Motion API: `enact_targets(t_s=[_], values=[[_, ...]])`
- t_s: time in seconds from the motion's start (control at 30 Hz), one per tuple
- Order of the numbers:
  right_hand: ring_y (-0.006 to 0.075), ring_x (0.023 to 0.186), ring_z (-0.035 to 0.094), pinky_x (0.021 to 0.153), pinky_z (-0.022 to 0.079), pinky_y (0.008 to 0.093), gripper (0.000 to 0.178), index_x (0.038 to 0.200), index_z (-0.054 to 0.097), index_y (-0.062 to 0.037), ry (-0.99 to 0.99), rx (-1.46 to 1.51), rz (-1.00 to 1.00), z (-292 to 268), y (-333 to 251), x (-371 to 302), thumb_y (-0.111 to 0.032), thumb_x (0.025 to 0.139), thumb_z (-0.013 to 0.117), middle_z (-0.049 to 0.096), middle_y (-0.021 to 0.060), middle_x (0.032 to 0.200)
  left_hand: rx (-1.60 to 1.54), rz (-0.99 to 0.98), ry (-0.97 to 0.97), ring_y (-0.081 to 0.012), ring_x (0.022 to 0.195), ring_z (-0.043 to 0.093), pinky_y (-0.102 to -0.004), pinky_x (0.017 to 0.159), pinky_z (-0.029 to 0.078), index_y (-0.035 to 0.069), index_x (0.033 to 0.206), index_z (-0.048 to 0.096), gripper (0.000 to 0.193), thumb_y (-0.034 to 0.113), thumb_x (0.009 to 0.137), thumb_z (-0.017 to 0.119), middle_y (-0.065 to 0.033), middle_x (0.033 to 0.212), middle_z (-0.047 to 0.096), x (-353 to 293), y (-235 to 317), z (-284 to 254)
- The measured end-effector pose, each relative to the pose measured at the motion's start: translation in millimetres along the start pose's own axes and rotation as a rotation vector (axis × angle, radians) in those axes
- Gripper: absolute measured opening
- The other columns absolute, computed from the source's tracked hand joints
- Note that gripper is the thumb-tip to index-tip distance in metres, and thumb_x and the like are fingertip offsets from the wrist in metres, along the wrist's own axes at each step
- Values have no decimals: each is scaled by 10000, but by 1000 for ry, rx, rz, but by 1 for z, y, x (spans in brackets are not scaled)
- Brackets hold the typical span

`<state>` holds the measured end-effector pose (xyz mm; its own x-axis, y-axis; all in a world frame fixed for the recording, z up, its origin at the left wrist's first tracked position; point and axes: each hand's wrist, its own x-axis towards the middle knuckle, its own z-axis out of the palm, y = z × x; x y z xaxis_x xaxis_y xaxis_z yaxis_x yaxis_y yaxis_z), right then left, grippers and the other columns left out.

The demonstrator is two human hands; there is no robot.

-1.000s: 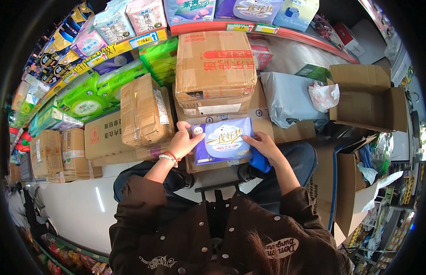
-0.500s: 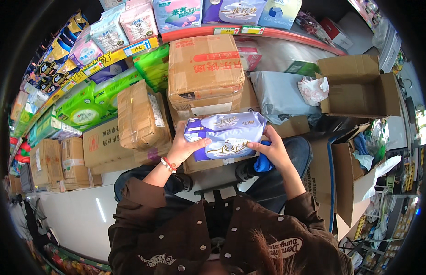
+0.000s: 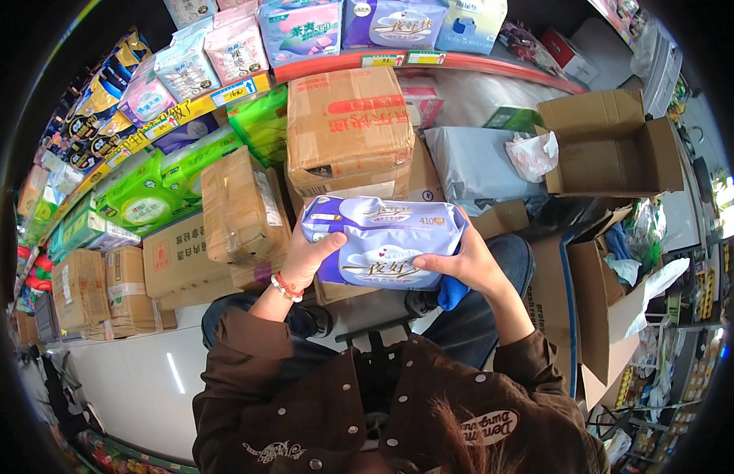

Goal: The person wipes the packaging of multiple sanitary pad packs with a blue cloth, then places them on a shelf. The person handles each pack individually, wiping all sides before stacking them.

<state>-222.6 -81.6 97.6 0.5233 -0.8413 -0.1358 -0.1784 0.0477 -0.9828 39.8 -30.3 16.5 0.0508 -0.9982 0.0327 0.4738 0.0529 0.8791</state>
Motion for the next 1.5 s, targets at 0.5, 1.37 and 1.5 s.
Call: enact_targets(t_s=[0.5, 1.37, 1.5], values=[[165, 1057, 582, 814, 497, 302, 822, 1400, 446, -54, 240, -464, -137, -27, -41, 6, -180, 705, 867, 609, 93, 1190, 90, 122, -161, -171, 1190, 505, -343, 1015, 438, 88, 1516, 207, 1004, 98, 736, 839, -87, 1296, 486, 3, 10, 5], [287, 785, 659, 669, 538, 371, 272, 956, 703, -64, -112, -1045, -458, 24, -45, 30, -160, 713, 774, 635, 55, 899, 685, 498, -72, -302, 1043, 649, -368, 898, 511, 57, 1428, 405, 872, 176, 688, 851, -173, 1179, 620, -10, 12, 17], [251, 676, 649, 583, 527, 347, 147, 860, 689, -65, -84, -1179, -643, 20, -41, 19, -83, 720, 730, 618, 37, 857, 602, 472, -134, -299, 1079, 639, -377, 939, 492, 49, 1431, 391, 884, 214, 696, 854, -159, 1202, 622, -11, 10, 15]])
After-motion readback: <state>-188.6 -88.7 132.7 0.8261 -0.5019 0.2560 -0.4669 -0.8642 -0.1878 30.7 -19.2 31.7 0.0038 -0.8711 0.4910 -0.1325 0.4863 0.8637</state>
